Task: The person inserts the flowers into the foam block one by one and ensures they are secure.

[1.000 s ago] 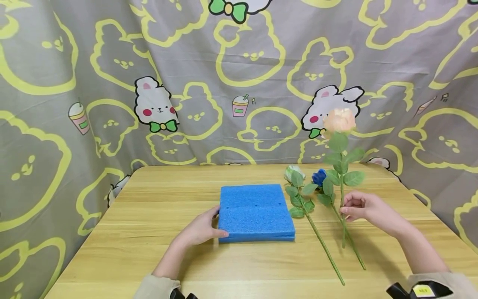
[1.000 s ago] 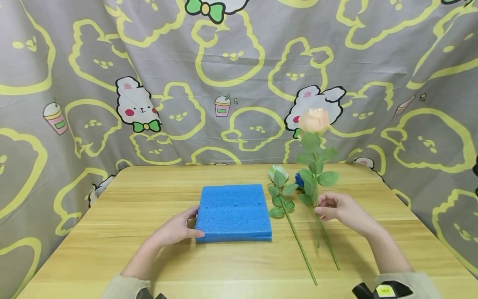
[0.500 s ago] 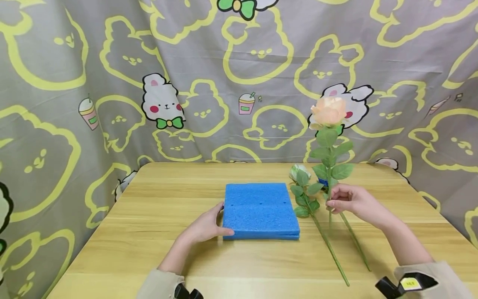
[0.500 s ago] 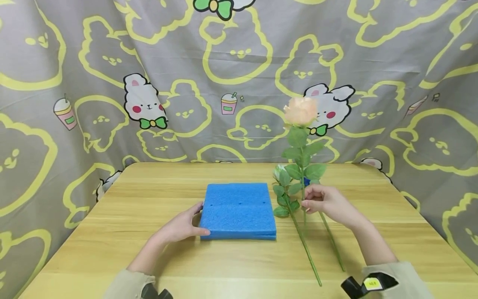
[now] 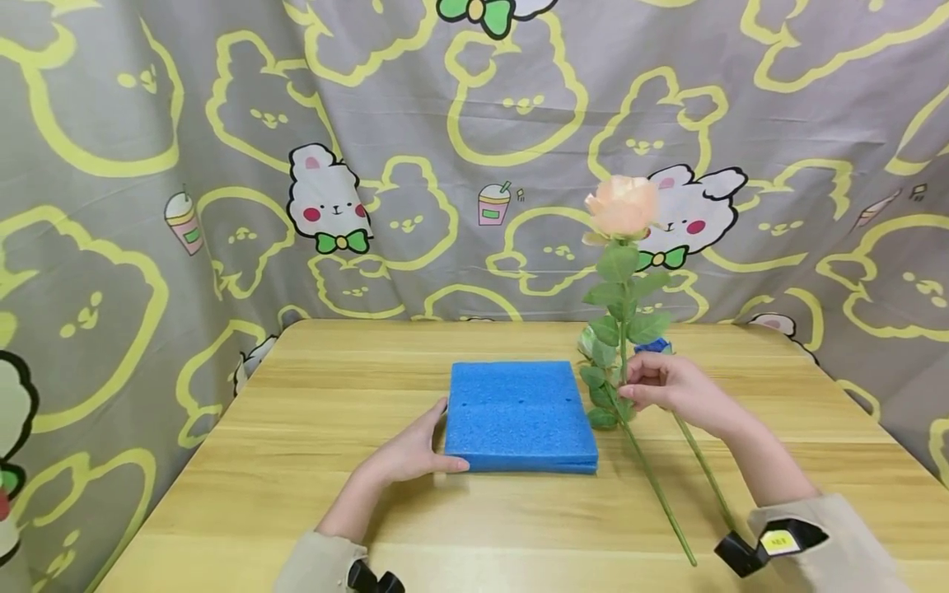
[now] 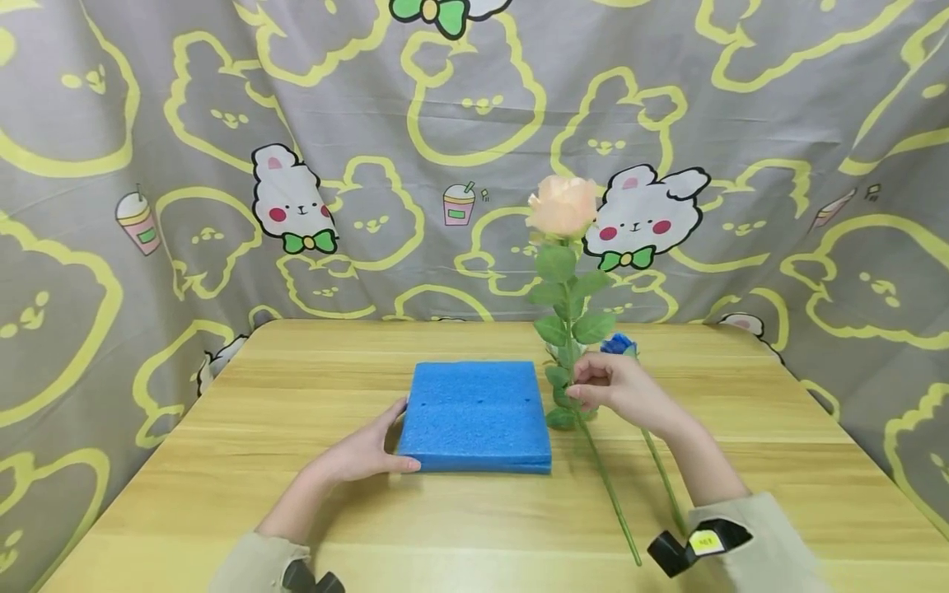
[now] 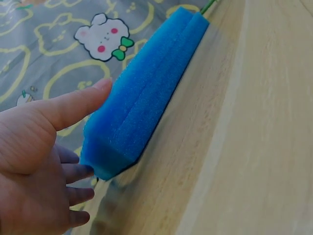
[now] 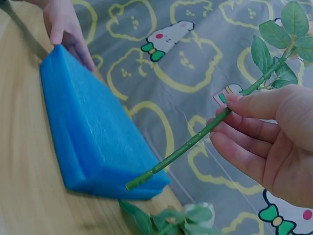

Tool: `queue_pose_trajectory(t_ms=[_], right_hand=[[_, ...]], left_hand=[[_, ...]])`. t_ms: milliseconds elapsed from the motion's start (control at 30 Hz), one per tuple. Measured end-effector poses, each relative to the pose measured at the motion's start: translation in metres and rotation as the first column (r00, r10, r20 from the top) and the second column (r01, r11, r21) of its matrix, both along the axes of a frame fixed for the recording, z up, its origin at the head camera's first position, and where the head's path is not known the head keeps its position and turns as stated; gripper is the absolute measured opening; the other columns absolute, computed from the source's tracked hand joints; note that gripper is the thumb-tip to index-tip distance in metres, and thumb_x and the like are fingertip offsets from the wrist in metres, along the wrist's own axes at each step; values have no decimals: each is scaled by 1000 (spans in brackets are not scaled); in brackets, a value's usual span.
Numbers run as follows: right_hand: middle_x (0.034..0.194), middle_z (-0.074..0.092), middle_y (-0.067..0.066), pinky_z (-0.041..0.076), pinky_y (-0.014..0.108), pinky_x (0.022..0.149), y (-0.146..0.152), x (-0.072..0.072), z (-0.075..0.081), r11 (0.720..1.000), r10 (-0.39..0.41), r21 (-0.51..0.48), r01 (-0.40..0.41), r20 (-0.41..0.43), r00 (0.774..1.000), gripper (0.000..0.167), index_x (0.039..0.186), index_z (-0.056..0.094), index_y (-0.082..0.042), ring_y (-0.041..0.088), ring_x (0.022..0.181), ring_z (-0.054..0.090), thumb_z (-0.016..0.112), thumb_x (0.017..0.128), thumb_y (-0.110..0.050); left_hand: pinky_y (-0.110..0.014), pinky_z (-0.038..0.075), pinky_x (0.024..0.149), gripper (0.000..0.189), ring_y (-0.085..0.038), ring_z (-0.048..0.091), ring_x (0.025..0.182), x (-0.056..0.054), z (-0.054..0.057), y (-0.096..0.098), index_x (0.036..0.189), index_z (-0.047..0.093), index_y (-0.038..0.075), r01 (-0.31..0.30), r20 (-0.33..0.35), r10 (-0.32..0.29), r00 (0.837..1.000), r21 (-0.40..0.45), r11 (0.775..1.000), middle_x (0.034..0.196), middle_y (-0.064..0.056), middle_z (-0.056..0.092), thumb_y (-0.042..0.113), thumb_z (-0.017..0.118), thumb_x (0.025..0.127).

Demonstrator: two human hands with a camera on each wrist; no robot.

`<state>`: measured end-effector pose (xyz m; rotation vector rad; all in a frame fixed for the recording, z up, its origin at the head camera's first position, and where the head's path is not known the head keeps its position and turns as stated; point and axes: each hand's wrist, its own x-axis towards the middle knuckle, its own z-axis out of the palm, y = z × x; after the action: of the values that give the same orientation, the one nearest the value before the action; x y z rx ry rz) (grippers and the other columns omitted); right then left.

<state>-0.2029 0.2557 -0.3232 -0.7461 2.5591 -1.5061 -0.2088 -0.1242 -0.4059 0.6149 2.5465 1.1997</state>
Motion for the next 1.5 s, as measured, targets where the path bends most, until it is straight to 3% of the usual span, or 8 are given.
queue_pose_trajectory(t_ms=[200, 333, 467, 700, 933, 1167, 1300, 1500], right_hand=[[78, 61, 11, 54, 34, 61, -17, -7, 2, 1000, 17, -9, -17, -42, 999, 12, 87, 55, 2, 25, 69, 63, 61, 89, -8], [80, 59, 16, 55, 35, 61, -28, -13, -1, 998, 41, -41, -43, -52, 998, 12, 88, 54, 3, 21, 68, 63, 61, 89, -7], [84, 58, 21, 55, 35, 63, -39, -19, -2, 997, 53, -60, -56, -42, 998, 12, 88, 55, 3, 21, 71, 63, 60, 90, -7], [86, 60, 15, 55, 39, 67, -56, -26, -2, 997, 57, -59, -58, -10, 998, 14, 89, 56, 2, 37, 77, 61, 62, 89, -11], [84, 61, 14, 53, 47, 68, -75, -36, -5, 994, 73, -84, -76, -36, 997, 12, 89, 57, 2, 38, 75, 61, 62, 89, -9], [85, 61, 13, 51, 52, 71, -100, -46, -8, 989, 86, -122, -88, -21, 996, 12, 90, 58, 2, 36, 79, 61, 62, 89, -10], [85, 60, 12, 51, 53, 72, -115, -51, -9, 986, 83, -143, -84, -10, 996, 13, 92, 58, 1, 31, 79, 61, 63, 88, -10], [85, 62, 12, 51, 54, 73, -135, -59, -11, 980, 62, -189, -62, -2, 998, 14, 95, 59, 1, 36, 82, 61, 64, 87, -9]], left_hand=[[-52, 19, 108, 105, -38, 14, 137, -1, -2, -2, 146, 8, -6, 19, -13, -19, 1000, -19, 1000, 150, -25, 14, 40, 74, 77], [-53, 19, 108, 105, -38, 14, 137, -1, -3, -2, 146, 8, -4, 17, -4, -17, 1000, -16, 1000, 150, -24, 14, 42, 72, 78], [-54, 19, 107, 106, -38, 14, 137, 0, -4, -2, 148, 6, -1, 4, 35, -5, 999, 19, 1000, 151, -23, 12, 42, 72, 78], [-55, 17, 107, 109, -38, 13, 137, 1, -6, 1, 149, 2, 3, -31, 101, 23, 995, 78, 996, 152, -22, 11, 38, 75, 76], [-55, 10, 108, 107, -36, 8, 138, 1, -5, 3, 149, 5, 3, -89, 160, 63, 985, 164, 982, 153, -19, 10, 30, 77, 75], [-54, 8, 109, 101, -36, 9, 138, -1, -6, 4, 148, 7, 1, -97, 176, 52, 983, 257, 961, 153, -19, 10, 16, 76, 76], [-54, 7, 109, 100, -36, 8, 139, 0, -6, 5, 148, 8, 1, -108, 177, 61, 982, 270, 957, 153, -19, 10, 13, 76, 75], [-53, 6, 109, 101, -36, 6, 139, 0, -6, 7, 148, 9, 1, -123, 190, 67, 979, 300, 946, 153, -19, 9, 11, 77, 74]])
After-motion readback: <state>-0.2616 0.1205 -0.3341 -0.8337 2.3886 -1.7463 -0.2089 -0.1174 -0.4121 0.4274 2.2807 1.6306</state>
